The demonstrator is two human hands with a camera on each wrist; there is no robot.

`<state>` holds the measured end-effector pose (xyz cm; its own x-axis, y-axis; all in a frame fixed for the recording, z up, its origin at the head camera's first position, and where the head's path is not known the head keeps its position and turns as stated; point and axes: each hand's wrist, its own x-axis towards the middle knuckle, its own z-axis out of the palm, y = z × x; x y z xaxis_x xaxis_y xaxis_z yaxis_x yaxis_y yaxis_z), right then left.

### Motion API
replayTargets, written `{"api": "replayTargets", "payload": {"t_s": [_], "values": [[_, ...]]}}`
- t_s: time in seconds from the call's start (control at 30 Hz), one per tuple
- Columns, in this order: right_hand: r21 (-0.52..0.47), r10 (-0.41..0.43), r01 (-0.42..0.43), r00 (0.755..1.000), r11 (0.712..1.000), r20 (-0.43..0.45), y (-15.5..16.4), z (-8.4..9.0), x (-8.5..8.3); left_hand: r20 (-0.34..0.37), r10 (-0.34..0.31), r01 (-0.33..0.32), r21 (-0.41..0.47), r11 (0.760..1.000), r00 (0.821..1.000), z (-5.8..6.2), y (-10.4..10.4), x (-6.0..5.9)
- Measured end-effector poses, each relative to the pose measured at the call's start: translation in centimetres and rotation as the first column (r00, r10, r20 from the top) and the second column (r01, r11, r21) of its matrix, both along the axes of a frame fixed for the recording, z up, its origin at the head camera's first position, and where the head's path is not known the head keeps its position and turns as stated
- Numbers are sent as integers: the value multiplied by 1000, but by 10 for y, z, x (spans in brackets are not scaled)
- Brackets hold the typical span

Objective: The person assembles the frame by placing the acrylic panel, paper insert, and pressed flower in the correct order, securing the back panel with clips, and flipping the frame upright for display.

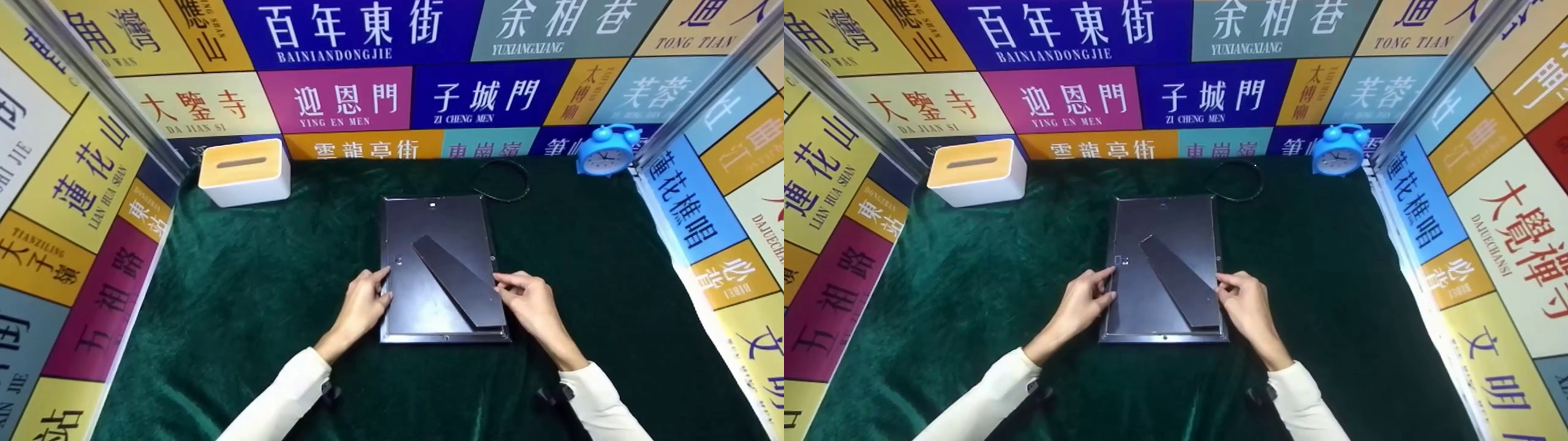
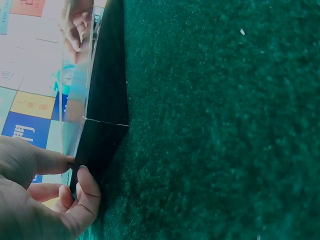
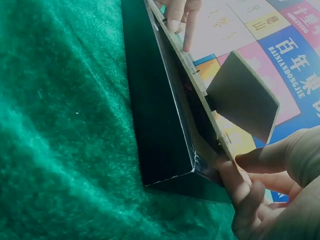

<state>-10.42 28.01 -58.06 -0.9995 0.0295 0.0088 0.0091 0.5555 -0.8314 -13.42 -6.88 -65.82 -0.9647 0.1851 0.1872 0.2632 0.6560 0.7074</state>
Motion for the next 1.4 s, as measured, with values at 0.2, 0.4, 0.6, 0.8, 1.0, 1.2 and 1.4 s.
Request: {"api": "replayTargets", "payload": {"t_s": [0.2,0.4,0.6,0.8,1.0,1.2,1.4], "values": [[22,6,-6,1000,1000,-16,2,-8,-3,32,-5,4,3,1000,999,-1,-1,-1],[-82,-24,27,999,996,36,0,-13,-4,58,-24,18,99,995,998,-2,-6,-4],[-134,-14,25,996,991,85,0,-16,-7,159,-83,40,258,965,984,22,-10,-1],[-167,43,-25,994,986,100,3,-20,-10,29,-100,92,192,977,995,13,-13,-11],[-140,135,-125,989,982,66,7,-21,-13,17,-111,108,117,987,994,16,-13,-15],[-66,172,-170,984,983,40,9,-22,-15,66,-110,103,104,989,992,24,-9,-14],[-49,181,-179,983,983,38,10,-22,-16,114,-108,103,50,993,988,53,-3,-6]]}}
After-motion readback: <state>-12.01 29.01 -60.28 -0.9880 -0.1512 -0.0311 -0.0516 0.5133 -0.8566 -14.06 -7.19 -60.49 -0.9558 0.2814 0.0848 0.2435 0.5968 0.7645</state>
